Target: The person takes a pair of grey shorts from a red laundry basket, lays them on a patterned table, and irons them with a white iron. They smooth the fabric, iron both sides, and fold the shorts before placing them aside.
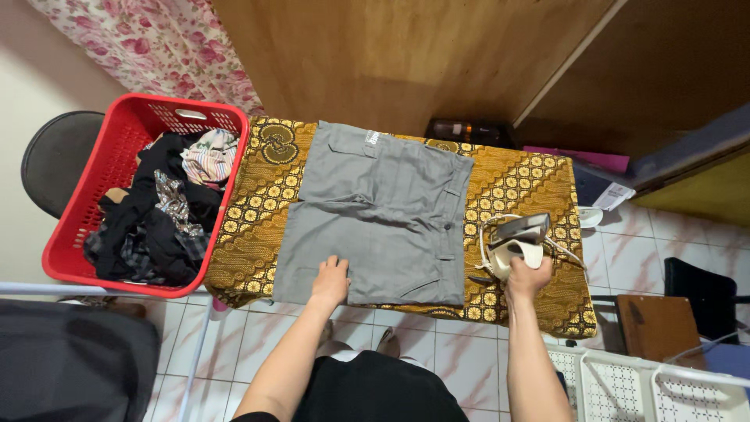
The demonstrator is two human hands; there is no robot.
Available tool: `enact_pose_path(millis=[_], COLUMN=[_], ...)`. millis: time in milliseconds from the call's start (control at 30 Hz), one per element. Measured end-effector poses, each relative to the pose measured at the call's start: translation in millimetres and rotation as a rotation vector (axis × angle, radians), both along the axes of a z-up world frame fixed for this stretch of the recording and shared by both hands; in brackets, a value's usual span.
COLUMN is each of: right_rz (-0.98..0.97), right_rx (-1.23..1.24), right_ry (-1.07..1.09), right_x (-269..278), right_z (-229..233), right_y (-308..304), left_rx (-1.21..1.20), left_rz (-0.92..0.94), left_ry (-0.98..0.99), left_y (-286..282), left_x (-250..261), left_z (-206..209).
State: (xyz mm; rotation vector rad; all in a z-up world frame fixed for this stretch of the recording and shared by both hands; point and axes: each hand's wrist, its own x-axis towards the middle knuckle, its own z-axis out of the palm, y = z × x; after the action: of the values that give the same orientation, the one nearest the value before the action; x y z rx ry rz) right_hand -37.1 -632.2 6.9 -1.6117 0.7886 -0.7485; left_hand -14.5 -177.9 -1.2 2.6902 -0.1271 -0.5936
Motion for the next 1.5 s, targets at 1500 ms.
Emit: enact_pose_path(millis=[1500], right_rz=[0.629], right_rx=[-0.770], right_ry=[1.038], right_x=[45], right_z=[-11], right_y=[130], left_rx=[-0.304], left_rz=[0.081], left_ry=[-0.431], left_y=[-20], left_x=[132], left_z=[-1])
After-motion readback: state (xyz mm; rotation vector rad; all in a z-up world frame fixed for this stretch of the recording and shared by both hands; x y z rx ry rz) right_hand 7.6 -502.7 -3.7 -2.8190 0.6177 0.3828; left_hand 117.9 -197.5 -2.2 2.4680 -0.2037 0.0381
